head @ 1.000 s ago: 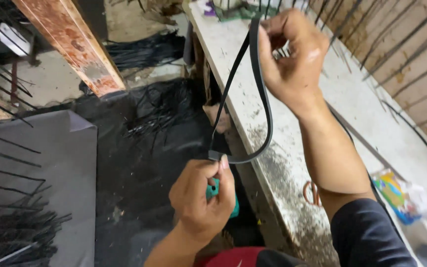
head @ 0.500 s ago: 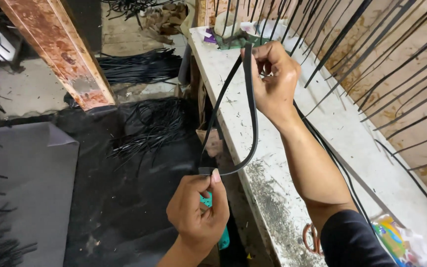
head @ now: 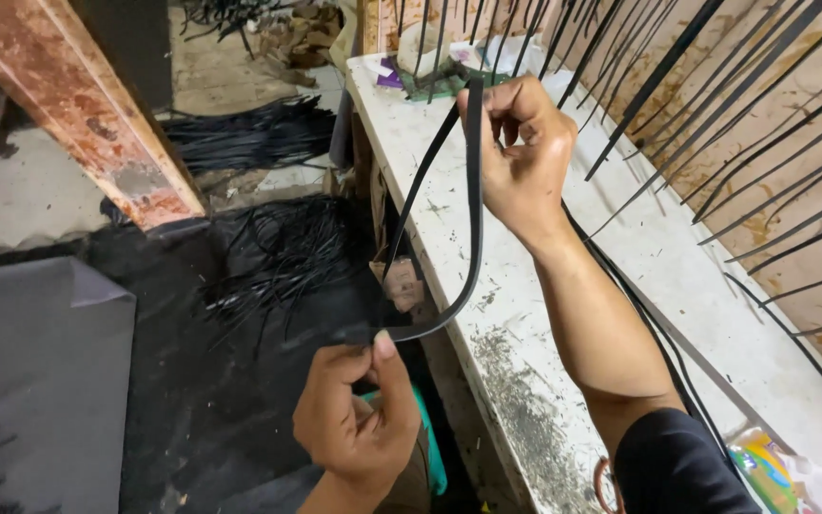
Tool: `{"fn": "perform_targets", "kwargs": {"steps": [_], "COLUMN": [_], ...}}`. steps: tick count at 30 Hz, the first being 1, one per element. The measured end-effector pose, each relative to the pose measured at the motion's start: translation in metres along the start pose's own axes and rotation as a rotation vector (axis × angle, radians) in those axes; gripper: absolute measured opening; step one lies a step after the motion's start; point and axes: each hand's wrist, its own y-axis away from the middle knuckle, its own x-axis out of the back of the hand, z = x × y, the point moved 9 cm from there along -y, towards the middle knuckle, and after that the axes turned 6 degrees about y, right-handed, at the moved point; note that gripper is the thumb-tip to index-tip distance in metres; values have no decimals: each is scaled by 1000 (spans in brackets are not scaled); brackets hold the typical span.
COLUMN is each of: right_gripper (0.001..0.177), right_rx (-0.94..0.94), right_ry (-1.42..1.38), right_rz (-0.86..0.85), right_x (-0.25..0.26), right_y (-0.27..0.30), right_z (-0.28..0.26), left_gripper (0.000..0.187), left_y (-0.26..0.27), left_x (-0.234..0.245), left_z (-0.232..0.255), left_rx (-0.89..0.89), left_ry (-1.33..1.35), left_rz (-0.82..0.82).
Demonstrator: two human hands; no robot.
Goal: Processing the ends of leather strips using a finishing tool and hanging them on a rack.
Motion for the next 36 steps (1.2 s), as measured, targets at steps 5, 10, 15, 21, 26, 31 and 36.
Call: {"fn": "perform_targets", "kwargs": {"steps": [5,10,15,21,26,31,36], "right_gripper": [17,18,14,19,17,18,18], "right_rx": [-2,-82,-148,-198,-150,-115,-17], "right_ry": [8,10,64,122,121,373,454], "right_rz": [27,-26,-28,43,53,46,86], "right_x": [-3,-21,-8,47,78,98,118], "right_y": [-1,-45,-119,-172,-195,-196,-187], "right_z": [14,31,32,21,25,9,-7], "left_gripper": [10,13,8,7,15,7,16], "left_y": [-10,-89,-183,-269,-357,-424,-443], "left_x": [9,2,-6,-22,-49,-102,-143], "left_z": [-20,14,75,147,248,295,338], "left_rx": [31,28,19,-176,-536,-695,-659], "left_ry": [-65,-238,-180,-89,91,613,663], "left_rz": [81,187,90,-2,124,-20,-182]}}
